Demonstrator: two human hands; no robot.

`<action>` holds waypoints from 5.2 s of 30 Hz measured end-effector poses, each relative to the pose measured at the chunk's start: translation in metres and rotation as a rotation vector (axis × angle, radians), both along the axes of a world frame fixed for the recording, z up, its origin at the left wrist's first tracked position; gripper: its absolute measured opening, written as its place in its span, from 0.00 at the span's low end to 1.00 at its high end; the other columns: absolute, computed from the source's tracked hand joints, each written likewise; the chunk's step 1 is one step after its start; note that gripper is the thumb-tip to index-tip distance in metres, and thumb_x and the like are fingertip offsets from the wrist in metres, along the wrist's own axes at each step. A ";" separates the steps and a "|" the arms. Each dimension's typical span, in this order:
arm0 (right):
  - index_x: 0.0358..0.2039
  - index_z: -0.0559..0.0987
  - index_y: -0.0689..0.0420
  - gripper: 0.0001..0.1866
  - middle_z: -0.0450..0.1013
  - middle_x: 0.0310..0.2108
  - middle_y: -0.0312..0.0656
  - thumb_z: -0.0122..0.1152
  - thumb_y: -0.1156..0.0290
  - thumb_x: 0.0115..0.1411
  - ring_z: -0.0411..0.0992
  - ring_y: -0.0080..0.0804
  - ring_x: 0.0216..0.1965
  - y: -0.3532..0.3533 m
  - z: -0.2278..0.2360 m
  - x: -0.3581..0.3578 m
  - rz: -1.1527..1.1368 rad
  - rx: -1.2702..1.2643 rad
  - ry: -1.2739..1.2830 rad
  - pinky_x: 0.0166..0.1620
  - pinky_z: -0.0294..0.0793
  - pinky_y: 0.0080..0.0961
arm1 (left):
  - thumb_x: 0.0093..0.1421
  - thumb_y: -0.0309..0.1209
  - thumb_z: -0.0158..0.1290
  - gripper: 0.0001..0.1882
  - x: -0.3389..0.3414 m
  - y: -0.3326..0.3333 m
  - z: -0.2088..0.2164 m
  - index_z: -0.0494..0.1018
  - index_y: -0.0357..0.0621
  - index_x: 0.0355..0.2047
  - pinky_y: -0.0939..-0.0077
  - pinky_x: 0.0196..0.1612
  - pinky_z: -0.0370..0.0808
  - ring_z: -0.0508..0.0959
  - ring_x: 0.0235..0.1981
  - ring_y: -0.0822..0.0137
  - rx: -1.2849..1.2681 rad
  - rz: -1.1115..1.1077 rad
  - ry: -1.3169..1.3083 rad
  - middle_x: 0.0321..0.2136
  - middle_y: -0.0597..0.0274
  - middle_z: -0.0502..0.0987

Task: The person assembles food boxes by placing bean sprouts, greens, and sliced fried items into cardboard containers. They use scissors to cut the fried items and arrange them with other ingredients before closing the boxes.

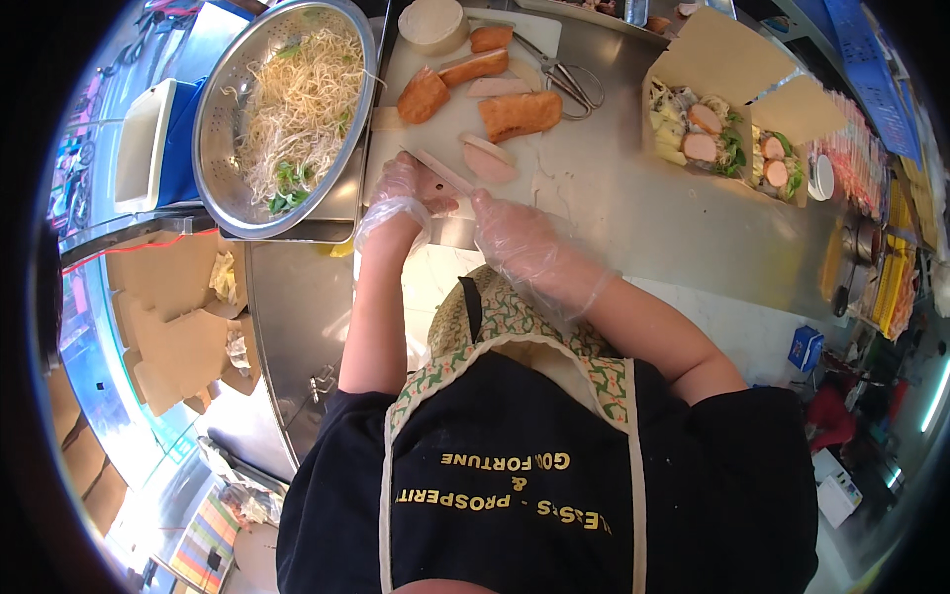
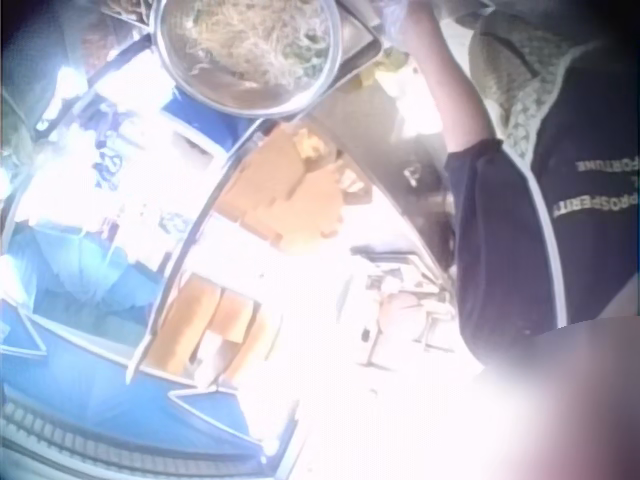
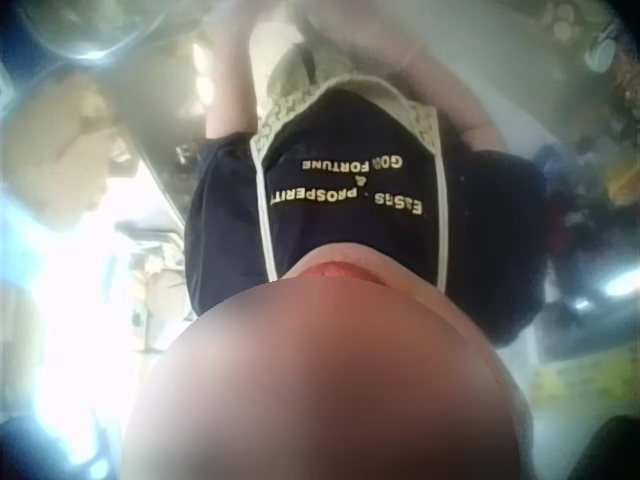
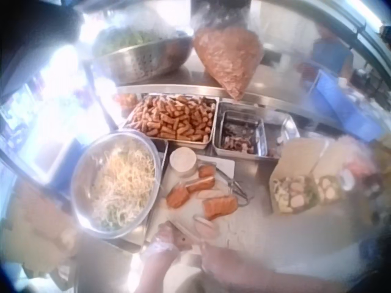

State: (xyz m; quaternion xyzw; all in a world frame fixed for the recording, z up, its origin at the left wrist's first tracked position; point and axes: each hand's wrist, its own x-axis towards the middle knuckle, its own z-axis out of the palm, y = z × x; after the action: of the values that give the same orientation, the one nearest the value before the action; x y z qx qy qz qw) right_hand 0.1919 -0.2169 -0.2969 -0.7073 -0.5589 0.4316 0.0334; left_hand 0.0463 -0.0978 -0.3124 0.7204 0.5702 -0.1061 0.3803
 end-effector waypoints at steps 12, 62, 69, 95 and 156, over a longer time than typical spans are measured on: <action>0.50 0.66 0.63 0.17 0.76 0.37 0.59 0.45 0.68 0.64 0.75 0.62 0.39 0.023 -0.040 0.012 0.143 0.142 0.089 0.43 0.74 0.51 | 0.48 0.46 0.66 0.42 0.003 -0.029 -0.021 0.64 0.31 0.56 0.57 0.58 0.70 0.70 0.57 0.45 0.516 0.126 0.015 0.52 0.41 0.71; 0.42 0.78 0.62 0.16 0.75 0.39 0.50 0.62 0.62 0.60 0.75 0.37 0.42 -0.033 -0.003 0.299 -0.620 0.524 0.016 0.46 0.73 0.32 | 0.60 0.44 0.56 0.24 0.306 -0.038 0.019 0.71 0.45 0.52 0.60 0.47 0.76 0.80 0.40 0.53 0.322 -0.271 -0.366 0.41 0.51 0.80; 0.42 0.76 0.59 0.14 0.75 0.41 0.55 0.54 0.62 0.63 0.75 0.54 0.44 -0.030 -0.034 0.296 -0.601 0.604 -0.177 0.48 0.74 0.44 | 0.62 0.46 0.49 0.27 0.376 -0.019 -0.057 0.68 0.36 0.52 0.61 0.55 0.74 0.76 0.55 0.49 0.409 -0.823 0.086 0.50 0.43 0.77; 0.32 0.79 0.59 0.07 0.75 0.24 0.45 0.56 0.72 0.54 0.76 0.42 0.28 0.030 -0.063 0.035 0.291 0.933 -0.306 0.35 0.78 0.34 | 0.54 0.34 0.59 0.14 0.074 0.018 0.008 0.75 0.34 0.35 0.63 0.38 0.78 0.82 0.38 0.55 0.147 -0.031 0.241 0.36 0.43 0.81; 0.40 0.80 0.57 0.07 0.74 0.25 0.47 0.58 0.71 0.63 0.74 0.40 0.24 -0.055 0.047 0.259 -0.652 0.802 -0.106 0.30 0.72 0.33 | 0.52 0.28 0.58 0.26 0.156 0.359 -0.016 0.72 0.50 0.54 0.67 0.57 0.69 0.75 0.52 0.56 0.556 -0.089 -0.155 0.45 0.52 0.76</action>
State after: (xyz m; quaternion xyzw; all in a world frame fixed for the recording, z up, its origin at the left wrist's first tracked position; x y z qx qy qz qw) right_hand 0.4508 -0.2723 -0.2497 -0.7971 -0.4320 0.1142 0.4061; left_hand 0.2024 0.2616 -0.3282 0.8274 0.5143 0.0929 0.2057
